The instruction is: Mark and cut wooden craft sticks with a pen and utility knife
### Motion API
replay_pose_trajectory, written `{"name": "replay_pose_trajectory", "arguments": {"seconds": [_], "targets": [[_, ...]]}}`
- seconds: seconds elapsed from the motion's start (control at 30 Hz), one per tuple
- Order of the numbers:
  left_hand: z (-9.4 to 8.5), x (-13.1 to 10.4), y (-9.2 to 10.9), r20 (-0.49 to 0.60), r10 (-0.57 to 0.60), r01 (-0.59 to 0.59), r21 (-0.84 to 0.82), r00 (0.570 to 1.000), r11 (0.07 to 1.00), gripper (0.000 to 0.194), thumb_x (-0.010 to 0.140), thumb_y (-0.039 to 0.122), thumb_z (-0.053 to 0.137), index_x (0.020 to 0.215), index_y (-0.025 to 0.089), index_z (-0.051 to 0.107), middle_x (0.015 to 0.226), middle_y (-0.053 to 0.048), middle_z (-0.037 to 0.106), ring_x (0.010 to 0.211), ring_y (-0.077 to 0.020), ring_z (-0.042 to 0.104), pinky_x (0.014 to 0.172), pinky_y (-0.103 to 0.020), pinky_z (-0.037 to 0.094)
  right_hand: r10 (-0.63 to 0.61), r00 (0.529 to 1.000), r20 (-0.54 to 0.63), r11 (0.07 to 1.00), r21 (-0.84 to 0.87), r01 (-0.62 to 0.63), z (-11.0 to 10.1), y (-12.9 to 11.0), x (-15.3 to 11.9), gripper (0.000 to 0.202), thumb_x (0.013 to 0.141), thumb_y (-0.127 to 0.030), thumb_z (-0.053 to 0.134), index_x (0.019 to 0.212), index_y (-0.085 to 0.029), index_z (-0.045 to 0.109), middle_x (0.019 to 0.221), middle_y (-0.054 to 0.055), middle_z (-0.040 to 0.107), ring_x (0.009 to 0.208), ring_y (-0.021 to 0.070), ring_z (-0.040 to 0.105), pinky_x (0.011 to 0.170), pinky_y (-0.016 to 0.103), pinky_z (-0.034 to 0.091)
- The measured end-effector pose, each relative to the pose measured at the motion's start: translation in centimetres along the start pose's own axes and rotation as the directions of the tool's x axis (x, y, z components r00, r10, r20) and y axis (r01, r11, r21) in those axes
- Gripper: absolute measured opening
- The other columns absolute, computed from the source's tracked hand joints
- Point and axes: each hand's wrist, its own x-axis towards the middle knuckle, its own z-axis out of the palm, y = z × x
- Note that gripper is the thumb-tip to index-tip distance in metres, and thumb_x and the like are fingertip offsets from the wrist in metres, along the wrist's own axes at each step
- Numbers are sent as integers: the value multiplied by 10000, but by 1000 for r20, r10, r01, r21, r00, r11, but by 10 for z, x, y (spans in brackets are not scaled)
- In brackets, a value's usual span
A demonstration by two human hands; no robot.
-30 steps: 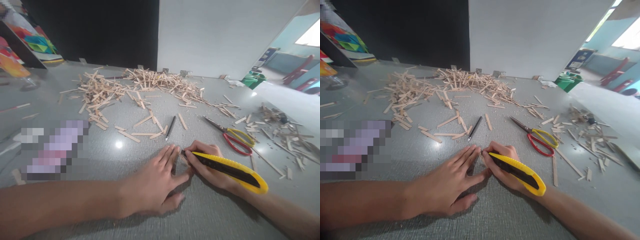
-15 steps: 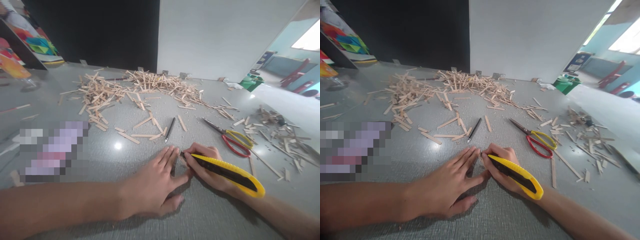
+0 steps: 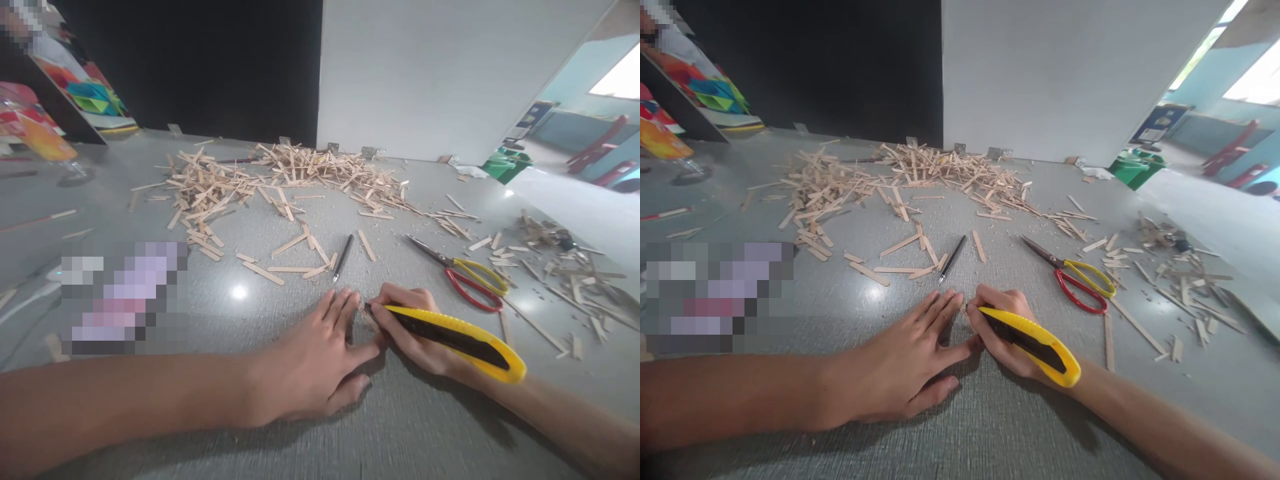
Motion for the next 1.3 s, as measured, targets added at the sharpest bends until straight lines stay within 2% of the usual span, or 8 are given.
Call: {"name": "replay_pose_trajectory", "arguments": {"seconds": [0.13,0.3,0.5,0.67,0.87,1.03,1.17,1.3], "targets": [[1,-1,0,-16,-1,2,6,1000,1000,636,1039,399,507,1616,185,348,1636,-262,404,1499,-465,408,1190,-638,329,-3,1000,-3,1000,9,3,0,0,-1,401,1062,-422,512,706,-242,484,536,-54,528,458,119,479,530,299,357],[3,-1,1,-21,3,-2,62,1000,998,607,1055,378,457,1602,141,342,1601,-307,428,1490,-480,414,1187,-644,327,-11,1000,-17,1000,-4,11,-1,0,-2,393,1055,-419,507,705,-239,494,537,-57,508,457,118,478,543,295,381],[3,1,0,2,36,-36,122,999,992,667,1071,453,415,1631,124,264,1550,-363,454,1474,-511,409,1173,-631,364,22,999,-47,1000,3,-22,0,1,-5,381,1042,-408,536,706,-229,526,555,-47,533,481,120,510,552,288,395],[1,1,0,22,42,-45,115,999,992,706,1063,451,421,1637,87,231,1544,-373,452,1483,-500,394,1204,-611,338,-18,997,-73,999,32,20,2,2,-7,290,1003,-283,583,721,-224,544,554,-58,535,463,96,493,501,246,381],[-1,0,2,34,39,-43,117,999,992,696,1051,436,435,1625,81,266,1539,-370,462,1480,-497,400,1205,-602,340,-27,993,-111,1000,6,28,3,1,-10,255,995,-250,587,743,-214,598,564,-50,569,475,92,519,513,236,403],[2,0,1,-4,41,-40,159,999,987,685,1047,458,449,1616,102,315,1510,-363,505,1454,-509,441,1175,-612,371,15,980,-196,999,39,-7,1,0,-11,288,1003,-288,578,724,-221,570,543,-51,541,452,96,489,485,242,391],[0,1,1,-15,47,-44,165,999,985,703,1037,459,474,1606,69,338,1496,-347,535,1441,-477,483,1194,-594,364,-9,994,-112,1000,25,12,2,0,-6,244,1000,-296,592,776,-204,622,585,-39,589,488,101,538,519,241,415],[-2,1,2,-5,46,-45,172,999,984,662,1037,465,466,1565,70,404,1482,-353,544,1434,-484,484,1194,-584,377,25,998,-62,998,52,-22,2,0,-3,261,1010,-333,591,789,-204,636,624,-26,616,530,115,540,539,255,419]]}}
